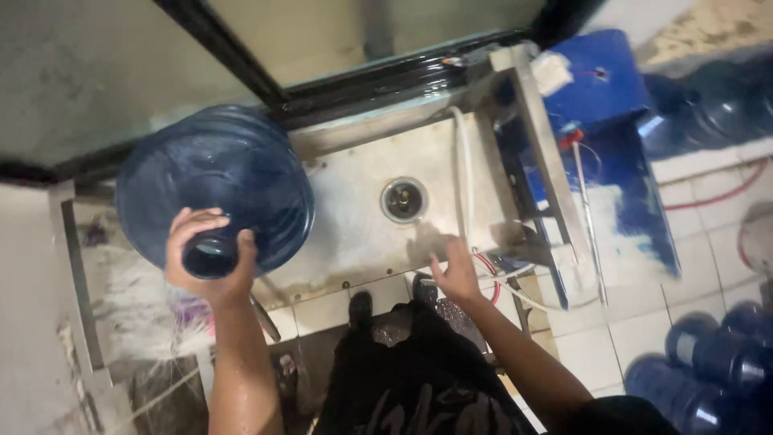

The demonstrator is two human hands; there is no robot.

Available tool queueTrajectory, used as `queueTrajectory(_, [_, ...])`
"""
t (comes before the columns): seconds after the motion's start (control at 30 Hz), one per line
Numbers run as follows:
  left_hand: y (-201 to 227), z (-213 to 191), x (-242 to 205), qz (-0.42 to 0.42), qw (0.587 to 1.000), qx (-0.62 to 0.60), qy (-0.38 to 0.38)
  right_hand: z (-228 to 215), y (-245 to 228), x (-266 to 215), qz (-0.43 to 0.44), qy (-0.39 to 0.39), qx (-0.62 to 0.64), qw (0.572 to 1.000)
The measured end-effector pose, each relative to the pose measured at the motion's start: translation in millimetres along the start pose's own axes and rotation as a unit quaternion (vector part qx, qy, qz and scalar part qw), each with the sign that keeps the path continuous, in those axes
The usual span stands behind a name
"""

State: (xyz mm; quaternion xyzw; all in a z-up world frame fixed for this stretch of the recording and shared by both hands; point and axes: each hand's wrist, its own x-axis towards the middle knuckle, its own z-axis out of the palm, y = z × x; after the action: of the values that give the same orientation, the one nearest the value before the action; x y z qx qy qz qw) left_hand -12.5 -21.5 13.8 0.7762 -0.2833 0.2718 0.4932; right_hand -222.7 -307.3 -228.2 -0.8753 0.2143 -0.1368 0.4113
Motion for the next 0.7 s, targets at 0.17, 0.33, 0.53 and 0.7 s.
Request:
queueTrajectory(0.17, [4.5, -23.4, 10.8, 0.104, 0.993, 0.002, -0.051, -20.3, -16.0, -72.2, 0.105, -0.029, 0.068, 0.992])
queueTrajectory(0.33, [-59.7, -78.4, 8.0, 0.017, 0.970, -0.240, -0.025, -48.9, -27.9, -182.3, 0.256, 0.170, 0.052, 0.950])
queueTrajectory(0.53, [-137.5, -134.1, 4.5, -0.052, 0.855, -0.478, -0.197, -38.5, -34.4, -325.9, 0.431, 0.326, 0.130, 0.832])
queueTrajectory(0.7, [10.4, -57.2, -18.5, -0.076, 0.744, -0.582, -0.320, -52.9, -22.5, -363.5, 0.458, 0.331, 0.444, 0.696])
